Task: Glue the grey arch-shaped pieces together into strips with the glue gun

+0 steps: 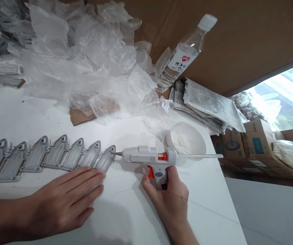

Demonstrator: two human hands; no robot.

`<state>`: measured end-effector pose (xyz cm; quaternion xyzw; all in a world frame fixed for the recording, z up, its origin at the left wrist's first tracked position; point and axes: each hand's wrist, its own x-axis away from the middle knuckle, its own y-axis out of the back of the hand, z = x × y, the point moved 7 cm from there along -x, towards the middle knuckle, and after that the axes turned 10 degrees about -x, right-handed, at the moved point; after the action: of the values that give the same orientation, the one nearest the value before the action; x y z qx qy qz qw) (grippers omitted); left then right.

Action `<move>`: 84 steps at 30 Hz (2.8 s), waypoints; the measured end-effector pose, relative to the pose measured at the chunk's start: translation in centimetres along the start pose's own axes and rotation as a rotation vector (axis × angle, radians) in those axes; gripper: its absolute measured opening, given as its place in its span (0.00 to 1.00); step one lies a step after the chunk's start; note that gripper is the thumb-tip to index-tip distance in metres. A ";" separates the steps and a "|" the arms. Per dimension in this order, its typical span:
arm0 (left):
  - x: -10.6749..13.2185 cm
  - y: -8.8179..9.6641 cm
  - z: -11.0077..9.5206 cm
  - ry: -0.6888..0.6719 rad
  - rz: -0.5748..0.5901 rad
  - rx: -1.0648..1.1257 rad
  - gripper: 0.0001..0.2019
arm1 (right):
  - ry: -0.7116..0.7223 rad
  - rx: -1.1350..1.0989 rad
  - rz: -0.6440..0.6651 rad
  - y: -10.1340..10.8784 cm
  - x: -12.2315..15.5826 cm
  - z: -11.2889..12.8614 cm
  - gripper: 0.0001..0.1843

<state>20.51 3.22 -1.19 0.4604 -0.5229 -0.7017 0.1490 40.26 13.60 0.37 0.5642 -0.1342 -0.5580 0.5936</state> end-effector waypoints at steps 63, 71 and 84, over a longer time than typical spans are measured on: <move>0.1 0.1 0.1 0.013 -0.018 -0.007 0.13 | -0.172 -0.037 0.062 -0.6 0.6 -1.8 0.28; 0.0 0.6 0.1 0.005 -0.043 0.010 0.13 | -0.301 -0.169 0.081 -0.3 0.3 -1.9 0.28; -0.1 0.2 1.2 0.127 0.006 -0.014 0.12 | -0.129 -0.212 0.101 -0.3 -0.1 -1.0 0.23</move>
<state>19.57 3.92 -0.90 0.5015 -0.5086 -0.6745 0.1871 40.90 14.25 -0.19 0.4538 -0.1407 -0.5737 0.6672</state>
